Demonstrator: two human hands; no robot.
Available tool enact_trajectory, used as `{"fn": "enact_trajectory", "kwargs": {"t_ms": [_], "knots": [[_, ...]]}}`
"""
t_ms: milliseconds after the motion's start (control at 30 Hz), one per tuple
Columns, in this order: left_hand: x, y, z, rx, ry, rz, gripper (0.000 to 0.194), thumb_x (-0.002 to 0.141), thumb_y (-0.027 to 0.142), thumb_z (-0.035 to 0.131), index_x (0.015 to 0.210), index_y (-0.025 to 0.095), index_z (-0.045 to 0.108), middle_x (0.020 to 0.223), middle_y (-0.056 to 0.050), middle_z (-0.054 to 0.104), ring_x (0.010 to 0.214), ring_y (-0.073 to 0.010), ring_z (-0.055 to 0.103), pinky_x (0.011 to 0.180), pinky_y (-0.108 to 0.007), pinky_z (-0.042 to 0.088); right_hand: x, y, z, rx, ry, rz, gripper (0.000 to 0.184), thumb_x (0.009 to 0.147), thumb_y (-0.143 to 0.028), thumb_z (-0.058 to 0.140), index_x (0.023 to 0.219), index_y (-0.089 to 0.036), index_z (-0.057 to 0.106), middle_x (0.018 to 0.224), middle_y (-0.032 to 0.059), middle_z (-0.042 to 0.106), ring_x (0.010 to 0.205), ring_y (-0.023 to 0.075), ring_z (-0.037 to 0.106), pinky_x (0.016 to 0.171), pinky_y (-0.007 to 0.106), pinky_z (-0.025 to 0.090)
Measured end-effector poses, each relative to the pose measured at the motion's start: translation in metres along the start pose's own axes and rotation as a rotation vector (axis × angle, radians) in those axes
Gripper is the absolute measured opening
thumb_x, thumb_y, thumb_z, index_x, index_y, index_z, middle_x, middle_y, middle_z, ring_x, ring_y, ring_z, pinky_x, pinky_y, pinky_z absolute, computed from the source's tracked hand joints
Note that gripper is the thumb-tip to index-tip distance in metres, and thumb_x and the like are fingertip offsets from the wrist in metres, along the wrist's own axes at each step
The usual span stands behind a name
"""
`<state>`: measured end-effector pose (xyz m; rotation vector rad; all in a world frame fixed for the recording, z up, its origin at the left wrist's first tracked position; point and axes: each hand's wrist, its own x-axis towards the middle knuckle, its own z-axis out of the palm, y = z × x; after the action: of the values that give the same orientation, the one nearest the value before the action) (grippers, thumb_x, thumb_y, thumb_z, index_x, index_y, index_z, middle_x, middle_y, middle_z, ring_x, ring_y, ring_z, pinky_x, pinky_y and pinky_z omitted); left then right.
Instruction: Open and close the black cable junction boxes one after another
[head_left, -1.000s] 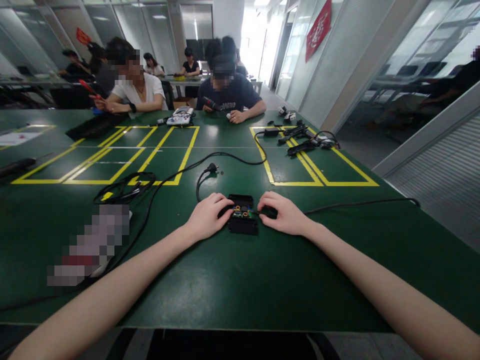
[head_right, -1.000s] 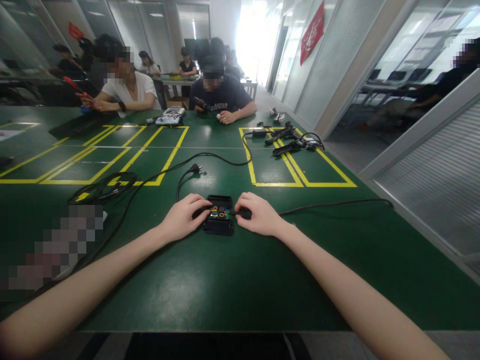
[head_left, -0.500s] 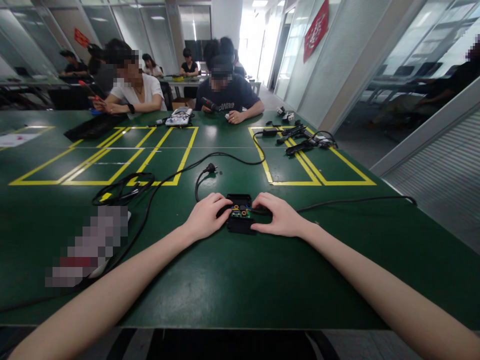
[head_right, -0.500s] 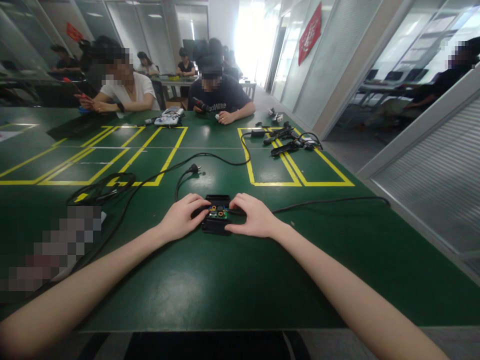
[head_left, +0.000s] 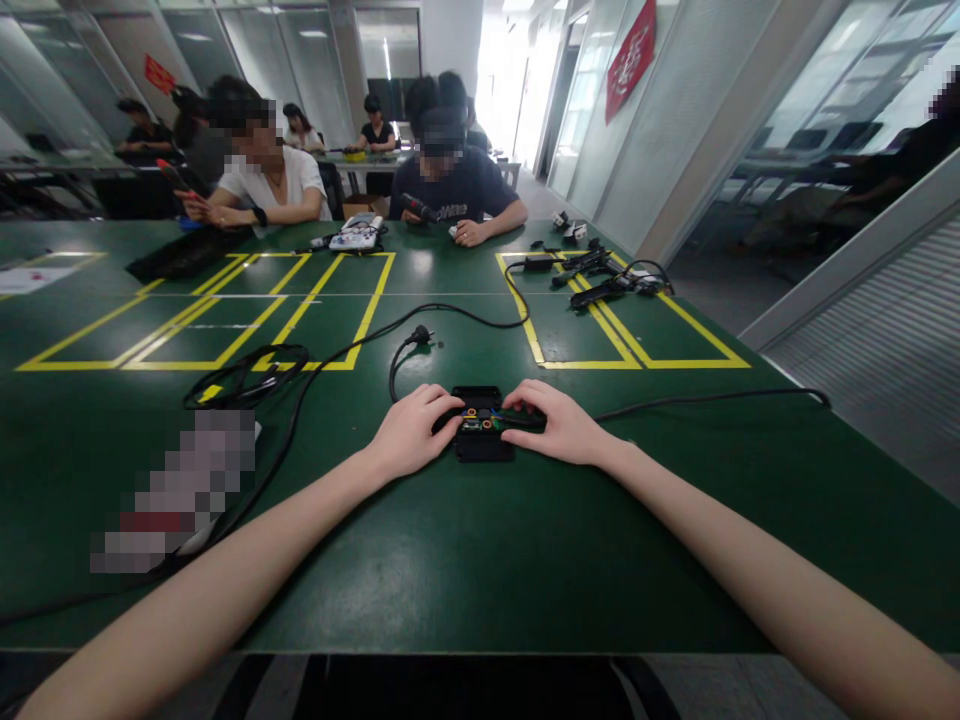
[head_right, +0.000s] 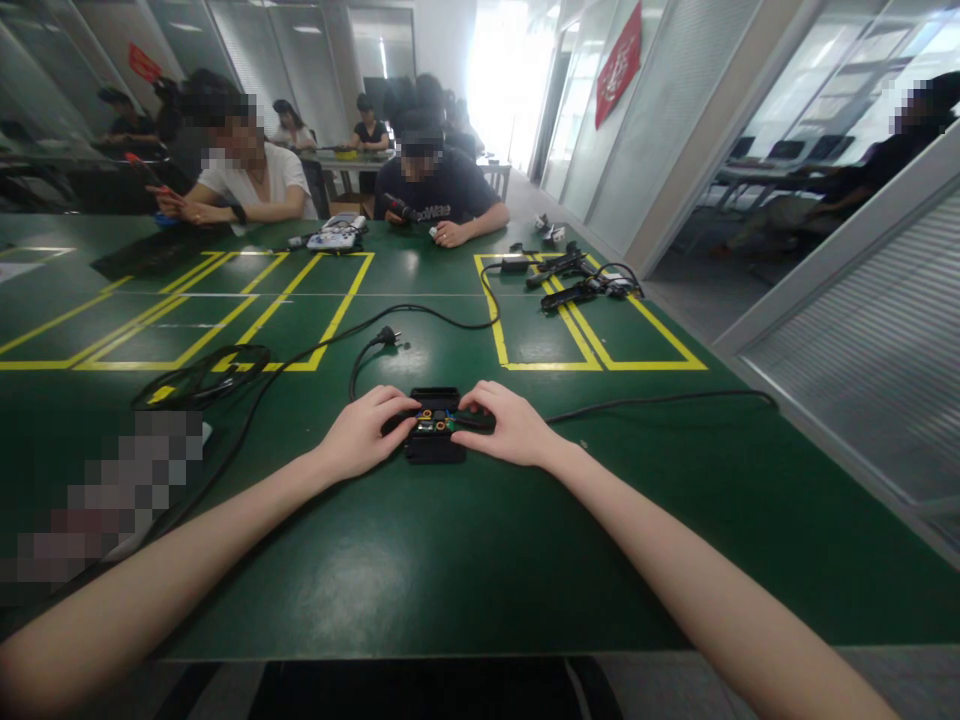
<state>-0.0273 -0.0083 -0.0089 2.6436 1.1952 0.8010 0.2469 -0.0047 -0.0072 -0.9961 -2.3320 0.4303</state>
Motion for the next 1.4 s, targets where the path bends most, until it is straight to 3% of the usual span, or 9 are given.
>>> {"fn": "enact_trajectory", "kwargs": {"t_ms": [333, 500, 667, 833, 1133, 1400], "knots": [[0.0001, 0.0019, -0.0013, 0.011, -0.008, -0.004, 0.019, 0.1, 0.026, 0.058, 0.115, 0.02, 0.069, 0.108, -0.007, 0.071, 0.102, -0.0236, 0.066, 0.087, -0.037, 0.057, 0.0003, 0.0014, 0.0003, -0.033, 0.018, -0.027, 0.027, 0.09, -0.044, 0.074, 0.103, -0.022, 0.065, 0.098, 0.0073, 0.066, 0.092, 0.0247, 0.062, 0.082, 0.039, 0.053], [0.0007, 0.0026, -0.0016, -0.02, 0.012, -0.045, 0.023, 0.098, 0.024, 0.062, 0.121, 0.019, 0.064, 0.098, -0.005, 0.07, 0.094, -0.0222, 0.066, 0.083, -0.035, 0.055, -0.0003, 0.0048, -0.0017, -0.016, 0.022, -0.061, 0.009, 0.095, -0.03, 0.063, 0.095, -0.022, 0.066, 0.096, 0.0074, 0.067, 0.092, 0.0232, 0.063, 0.082, 0.038, 0.053], [0.0012, 0.0013, -0.0009, -0.028, 0.024, -0.098, 0.007, 0.096, 0.025, 0.065, 0.099, 0.019, 0.065, 0.089, -0.003, 0.067, 0.086, -0.0204, 0.065, 0.076, -0.032, 0.052, -0.0003, 0.0084, -0.0034, -0.042, 0.019, -0.099, 0.009, 0.096, -0.024, 0.057, 0.089, -0.022, 0.063, 0.092, 0.0072, 0.066, 0.087, 0.022, 0.063, 0.078, 0.036, 0.052], [0.0018, 0.0009, -0.0036, -0.032, 0.007, -0.114, 0.011, 0.094, 0.027, 0.063, 0.085, 0.02, 0.063, 0.085, -0.002, 0.066, 0.083, -0.0198, 0.064, 0.073, -0.032, 0.049, -0.0007, 0.0078, -0.0044, -0.075, -0.007, -0.104, 0.01, 0.099, -0.025, 0.054, 0.093, -0.021, 0.061, 0.089, 0.0068, 0.066, 0.083, 0.0211, 0.062, 0.073, 0.033, 0.05], [0.0037, 0.0016, -0.0075, -0.131, 0.065, -0.166, 0.009, 0.086, 0.022, 0.058, 0.079, 0.019, 0.062, 0.079, -0.001, 0.063, 0.074, -0.0165, 0.06, 0.065, -0.028, 0.044, -0.0012, 0.008, -0.0059, -0.08, -0.054, 0.023, 0.016, 0.101, -0.031, 0.053, 0.101, -0.021, 0.065, 0.086, 0.0047, 0.073, 0.069, 0.0176, 0.064, 0.066, 0.029, 0.046], [0.0044, -0.0005, -0.0095, -0.278, 0.071, -0.182, 0.007, 0.08, 0.018, 0.058, 0.078, 0.018, 0.064, 0.074, 0.0, 0.065, 0.07, -0.0149, 0.06, 0.064, -0.026, 0.045, -0.0023, 0.0029, -0.0045, 0.03, -0.009, 0.03, 0.014, 0.097, -0.03, 0.056, 0.097, -0.02, 0.066, 0.077, 0.0019, 0.07, 0.059, 0.0142, 0.057, 0.059, 0.026, 0.043]]}}
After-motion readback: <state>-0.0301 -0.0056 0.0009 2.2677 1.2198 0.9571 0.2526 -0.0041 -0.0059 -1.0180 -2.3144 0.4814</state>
